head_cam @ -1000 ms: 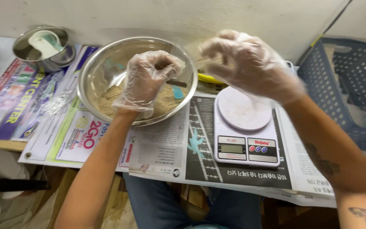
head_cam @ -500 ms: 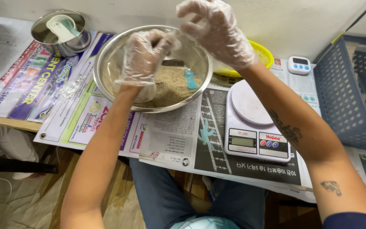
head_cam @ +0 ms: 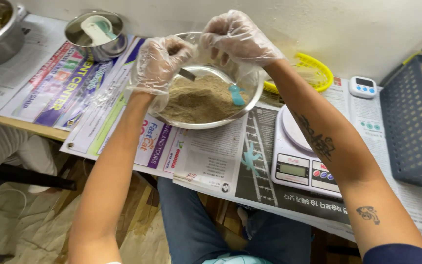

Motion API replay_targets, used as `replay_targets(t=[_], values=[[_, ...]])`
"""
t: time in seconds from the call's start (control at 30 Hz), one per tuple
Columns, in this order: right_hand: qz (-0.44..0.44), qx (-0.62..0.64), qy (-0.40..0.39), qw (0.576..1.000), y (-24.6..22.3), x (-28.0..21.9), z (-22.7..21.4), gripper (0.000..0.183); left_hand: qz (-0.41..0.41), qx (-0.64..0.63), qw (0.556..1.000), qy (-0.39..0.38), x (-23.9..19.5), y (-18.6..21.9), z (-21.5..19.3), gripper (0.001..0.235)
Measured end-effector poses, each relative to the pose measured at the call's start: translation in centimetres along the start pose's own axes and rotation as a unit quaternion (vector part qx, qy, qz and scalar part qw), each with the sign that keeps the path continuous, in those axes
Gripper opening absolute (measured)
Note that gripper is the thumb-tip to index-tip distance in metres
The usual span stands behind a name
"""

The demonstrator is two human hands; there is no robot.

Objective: Scooping powder into small plastic bags, weighing them on a digital scale, and placing them in a storage crate.

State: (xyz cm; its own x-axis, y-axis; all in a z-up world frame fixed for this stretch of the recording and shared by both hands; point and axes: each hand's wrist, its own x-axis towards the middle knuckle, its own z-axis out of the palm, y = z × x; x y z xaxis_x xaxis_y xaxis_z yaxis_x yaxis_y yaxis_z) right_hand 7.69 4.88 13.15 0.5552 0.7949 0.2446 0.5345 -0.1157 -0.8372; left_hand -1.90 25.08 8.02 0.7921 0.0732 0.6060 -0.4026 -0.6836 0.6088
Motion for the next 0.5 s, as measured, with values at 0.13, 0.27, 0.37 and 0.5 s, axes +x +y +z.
replay_targets(t=[0.13,0.27,0.37,0.5], values=[[0.039,0.041,0.049,0.997,0.9,1.2,0.5,0.019,-0.065,-0.106,0.990,-0.061,-0.6,-0.3,-1.0,0.017],[0.030,0.062,0.056,0.996,1.4,1.0,0.1,0.016,-0.108,-0.213,0.969,-0.068,-0.8,-0.5,-0.8,0.025],[0.006,0.099,0.099,0.990,1.8,0.9,0.0,0.015,-0.130,-0.245,0.958,-0.074,-0.6,-0.2,-0.2,0.028],[-0.018,0.180,0.138,0.974,2.4,0.5,-0.4,0.010,-0.085,-0.261,0.961,-0.023,-0.1,-0.6,2.0,0.024]])
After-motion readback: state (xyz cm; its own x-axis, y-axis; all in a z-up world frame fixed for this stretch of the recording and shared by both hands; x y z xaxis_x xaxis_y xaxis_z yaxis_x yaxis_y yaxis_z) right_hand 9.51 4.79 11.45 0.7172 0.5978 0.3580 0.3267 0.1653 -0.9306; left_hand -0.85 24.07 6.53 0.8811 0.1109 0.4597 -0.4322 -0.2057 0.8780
